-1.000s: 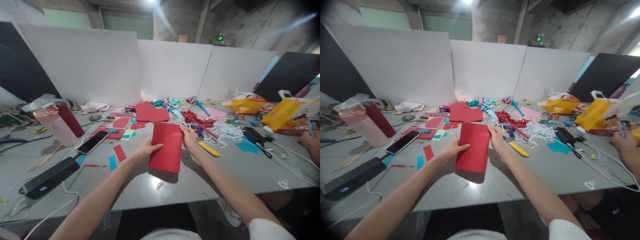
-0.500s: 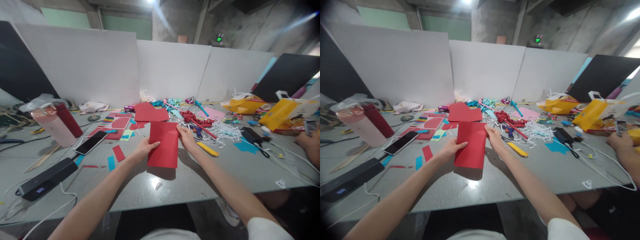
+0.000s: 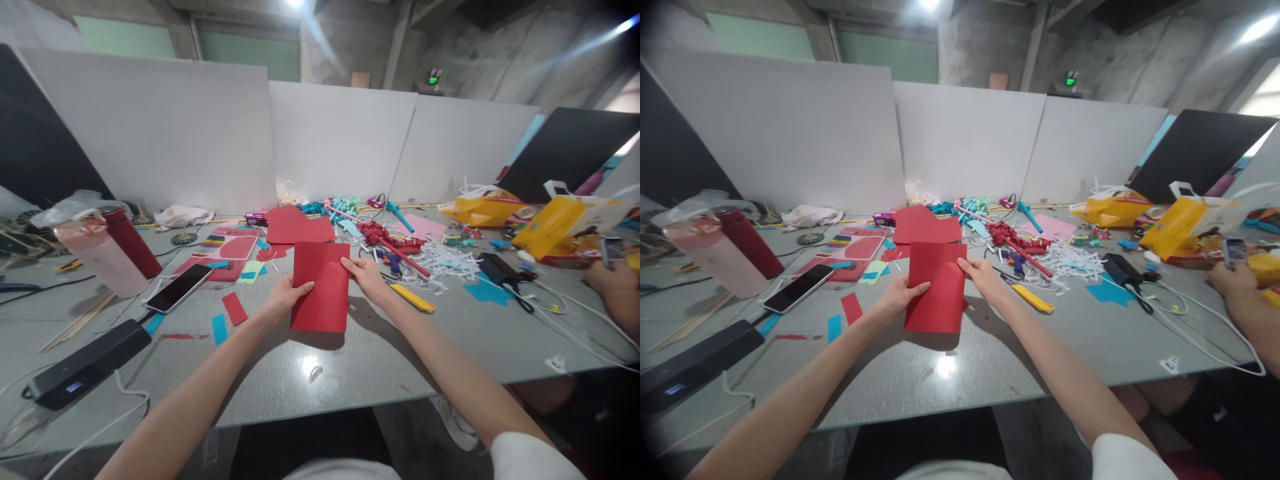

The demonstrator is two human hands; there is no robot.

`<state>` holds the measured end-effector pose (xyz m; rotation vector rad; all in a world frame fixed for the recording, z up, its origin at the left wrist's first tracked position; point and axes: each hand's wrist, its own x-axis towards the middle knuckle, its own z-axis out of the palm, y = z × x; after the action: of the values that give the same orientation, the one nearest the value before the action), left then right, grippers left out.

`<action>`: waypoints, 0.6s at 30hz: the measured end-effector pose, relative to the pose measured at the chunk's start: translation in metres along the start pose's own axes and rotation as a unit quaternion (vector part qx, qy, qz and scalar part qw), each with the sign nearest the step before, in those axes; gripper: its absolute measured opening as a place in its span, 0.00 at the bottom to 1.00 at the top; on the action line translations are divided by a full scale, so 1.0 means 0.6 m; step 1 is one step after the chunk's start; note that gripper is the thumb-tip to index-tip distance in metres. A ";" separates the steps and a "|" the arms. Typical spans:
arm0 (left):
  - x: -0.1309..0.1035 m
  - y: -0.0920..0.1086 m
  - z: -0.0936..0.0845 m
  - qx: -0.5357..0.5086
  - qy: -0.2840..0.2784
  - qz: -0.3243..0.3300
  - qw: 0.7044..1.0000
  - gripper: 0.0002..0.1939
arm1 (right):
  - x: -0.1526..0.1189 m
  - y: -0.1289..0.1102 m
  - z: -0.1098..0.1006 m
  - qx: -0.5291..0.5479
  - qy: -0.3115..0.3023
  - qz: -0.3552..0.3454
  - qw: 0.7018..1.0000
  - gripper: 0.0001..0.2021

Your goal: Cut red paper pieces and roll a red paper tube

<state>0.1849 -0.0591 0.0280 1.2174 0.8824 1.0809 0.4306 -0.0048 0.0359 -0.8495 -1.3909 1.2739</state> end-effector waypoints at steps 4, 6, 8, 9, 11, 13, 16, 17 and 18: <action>0.002 -0.001 -0.002 0.007 -0.004 -0.005 1.000 0.31 | -0.003 -0.005 -0.003 -0.004 -0.031 0.017 0.999 0.24; 0.003 -0.001 -0.003 0.011 -0.001 -0.007 1.000 0.31 | -0.004 -0.007 -0.001 0.001 -0.028 0.018 0.999 0.24; 0.003 -0.001 -0.003 0.010 0.004 -0.007 1.000 0.30 | -0.005 -0.008 0.003 0.011 -0.023 0.022 0.999 0.24; 0.002 0.000 -0.003 0.007 0.008 -0.006 1.000 0.30 | -0.005 -0.008 0.004 0.015 -0.024 0.027 0.999 0.24; 0.001 0.002 -0.002 0.001 0.015 -0.004 1.000 0.30 | -0.006 -0.008 0.005 0.018 -0.035 0.043 0.998 0.24; 0.001 0.003 -0.002 -0.001 0.019 -0.005 1.000 0.29 | -0.006 -0.007 0.002 0.014 -0.051 0.057 0.997 0.23; 0.002 0.003 -0.002 -0.010 0.010 -0.011 1.000 0.29 | -0.004 -0.005 -0.005 0.012 -0.061 0.061 0.996 0.24; 0.003 0.002 -0.002 -0.010 0.007 -0.012 1.000 0.29 | -0.003 -0.005 -0.007 0.013 -0.060 0.060 0.996 0.24; 0.004 0.001 -0.003 -0.009 0.008 -0.013 1.000 0.29 | -0.002 -0.005 -0.009 0.014 -0.057 0.060 0.996 0.24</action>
<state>0.1837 -0.0560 0.0282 1.1799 0.8968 1.0763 0.4365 -0.0050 0.0379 -0.8642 -1.4240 1.4505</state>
